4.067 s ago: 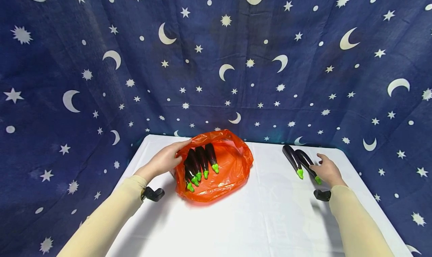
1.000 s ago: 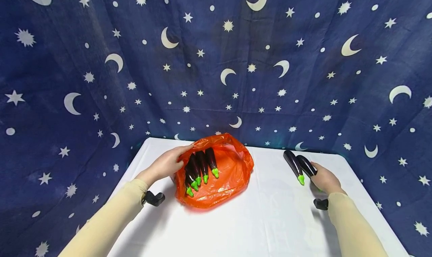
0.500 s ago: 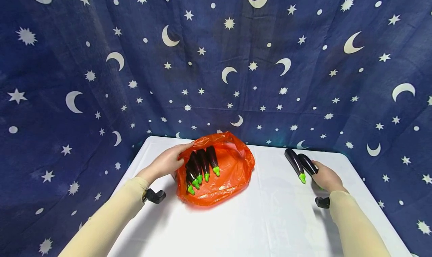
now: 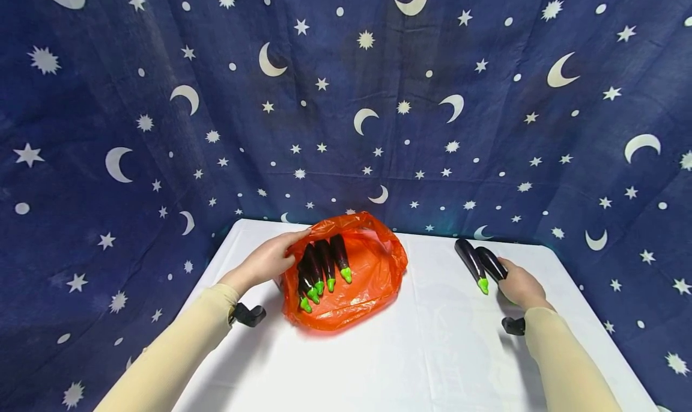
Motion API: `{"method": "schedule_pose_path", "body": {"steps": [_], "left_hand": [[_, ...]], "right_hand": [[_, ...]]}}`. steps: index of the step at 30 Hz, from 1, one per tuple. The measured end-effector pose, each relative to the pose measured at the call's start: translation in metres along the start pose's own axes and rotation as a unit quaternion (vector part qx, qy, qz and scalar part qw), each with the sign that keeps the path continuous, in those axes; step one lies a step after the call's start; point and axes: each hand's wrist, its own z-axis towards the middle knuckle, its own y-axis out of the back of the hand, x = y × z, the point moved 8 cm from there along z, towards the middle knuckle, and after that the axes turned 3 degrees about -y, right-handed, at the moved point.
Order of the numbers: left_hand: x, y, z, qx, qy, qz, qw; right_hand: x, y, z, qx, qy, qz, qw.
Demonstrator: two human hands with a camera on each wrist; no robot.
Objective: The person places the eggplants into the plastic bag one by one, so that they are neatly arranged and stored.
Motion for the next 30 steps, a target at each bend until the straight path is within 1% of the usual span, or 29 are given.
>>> {"method": "schedule_pose_path", "body": {"steps": [6, 10, 18, 23, 27, 30], "left_hand": [[0.000, -0.002, -0.001, 0.000, 0.002, -0.005, 1.0000], [-0.001, -0.003, 0.000, 0.002, 0.001, -0.004, 1.0000], [-0.003, 0.000, 0.001, -0.004, -0.006, 0.003, 1.0000], [-0.003, -0.001, 0.001, -0.002, -0.004, 0.001, 1.0000], [-0.003, -0.001, 0.001, -0.003, -0.010, 0.003, 0.9999], [-0.005, 0.000, 0.002, -0.002, -0.012, 0.005, 0.9999]], "right_hand": [[0.002, -0.002, 0.001, -0.008, 0.007, 0.001, 0.9999], [-0.001, 0.000, 0.000, -0.009, 0.007, 0.005, 0.9999], [-0.009, 0.015, -0.006, -0.029, 0.007, 0.005, 0.9996], [-0.012, 0.023, -0.009, -0.046, 0.008, 0.024, 0.9986], [-0.010, 0.032, -0.012, -0.069, 0.031, 0.046, 0.9961], [-0.004, 0.039, -0.015, -0.093, 0.053, 0.057, 0.9927]]}}
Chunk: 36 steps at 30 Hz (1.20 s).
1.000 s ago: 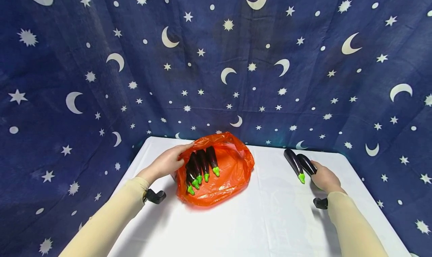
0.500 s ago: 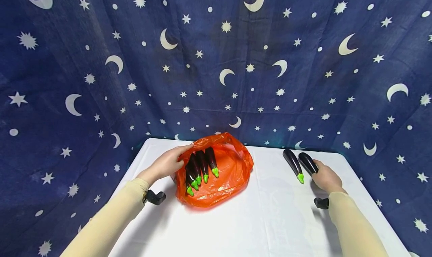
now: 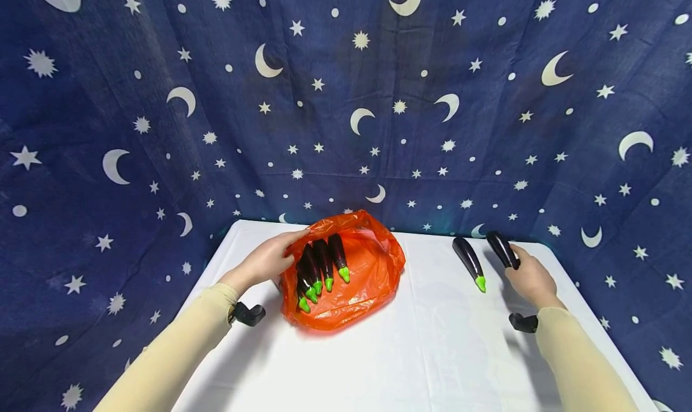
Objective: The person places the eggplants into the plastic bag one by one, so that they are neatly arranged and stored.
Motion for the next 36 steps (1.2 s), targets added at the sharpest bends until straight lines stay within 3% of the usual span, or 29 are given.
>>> {"method": "schedule_pose_path", "body": {"steps": [13, 24, 36], "left_hand": [[-0.001, 0.000, 0.001, 0.005, 0.003, 0.002, 1.0000], [-0.001, 0.000, 0.002, 0.005, 0.010, 0.007, 0.9999], [-0.004, 0.000, 0.002, -0.001, -0.003, 0.008, 1.0000]], "right_hand": [[0.052, 0.010, -0.007, -0.022, 0.059, 0.056, 0.9964], [0.109, -0.001, -0.021, 0.002, 0.117, 0.083, 0.9896], [0.159, -0.016, -0.039, 0.014, 0.180, 0.135, 0.9743]]}}
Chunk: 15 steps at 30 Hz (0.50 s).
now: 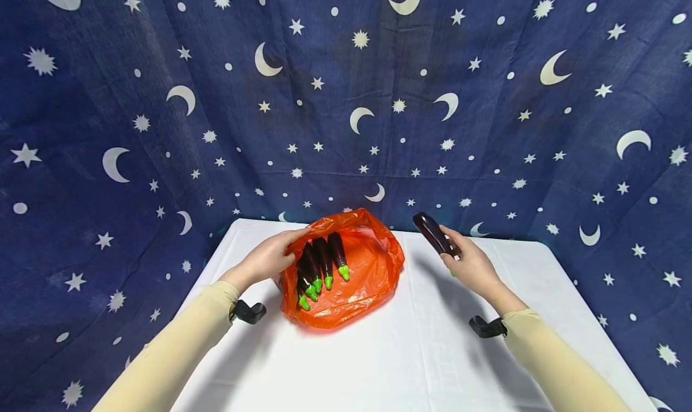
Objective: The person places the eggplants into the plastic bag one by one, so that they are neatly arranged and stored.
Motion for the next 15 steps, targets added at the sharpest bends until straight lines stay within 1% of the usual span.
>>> {"method": "schedule_pose_path", "body": {"steps": [6, 11, 15], "left_hand": [[0.000, 0.000, 0.000, -0.001, 0.000, -0.003, 1.0000], [0.000, 0.000, 0.000, -0.002, 0.000, -0.004, 1.0000], [0.001, 0.000, 0.001, -0.002, 0.002, -0.006, 1.0000]], "right_hand": [[0.016, -0.014, -0.003, -0.006, 0.031, 0.013, 0.9994], [0.029, -0.026, -0.005, 0.007, 0.044, 0.023, 0.9987], [0.041, -0.037, -0.007, 0.021, 0.060, 0.045, 0.9970]]}}
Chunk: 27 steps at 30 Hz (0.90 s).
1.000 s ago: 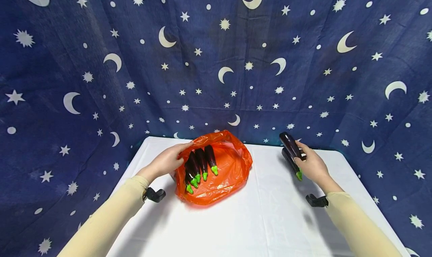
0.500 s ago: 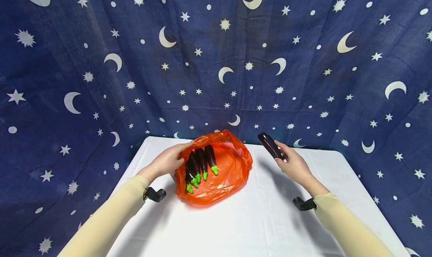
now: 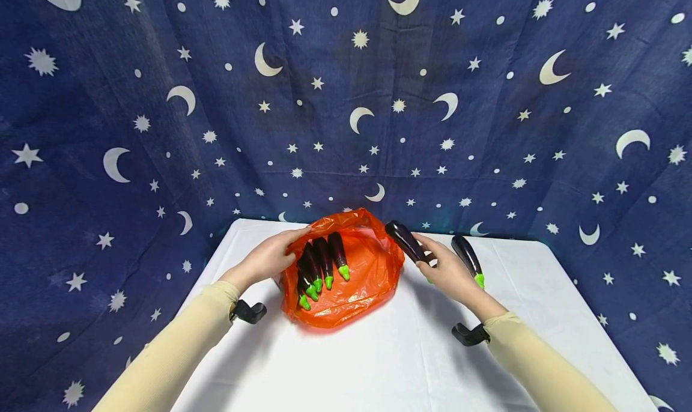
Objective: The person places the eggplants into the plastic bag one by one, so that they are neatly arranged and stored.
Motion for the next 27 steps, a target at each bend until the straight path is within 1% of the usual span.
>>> {"method": "schedule_pose_path", "body": {"steps": [4, 8, 13, 17, 22, 27], "left_hand": [[0.000, 0.000, 0.000, 0.001, 0.002, -0.004, 1.0000], [0.000, -0.001, 0.000, 0.002, 0.003, -0.008, 1.0000], [0.001, -0.002, 0.001, 0.006, 0.006, -0.005, 1.0000], [0.001, -0.003, 0.002, 0.006, 0.005, 0.001, 1.0000], [-0.003, -0.002, 0.002, 0.006, 0.003, 0.001, 1.0000], [-0.003, -0.002, 0.002, 0.007, 0.003, -0.002, 1.0000]], "right_hand": [[0.010, -0.012, 0.001, 0.010, 0.014, 0.013, 0.9998], [0.018, -0.024, 0.002, 0.018, 0.015, 0.017, 0.9996], [0.025, -0.041, 0.005, 0.028, 0.009, -0.004, 0.9996], [0.030, -0.058, 0.009, 0.037, -0.006, -0.025, 0.9990], [0.034, -0.081, 0.016, 0.052, -0.042, -0.037, 0.9971], [0.036, -0.099, 0.029, 0.050, -0.064, -0.039, 0.9960]]}}
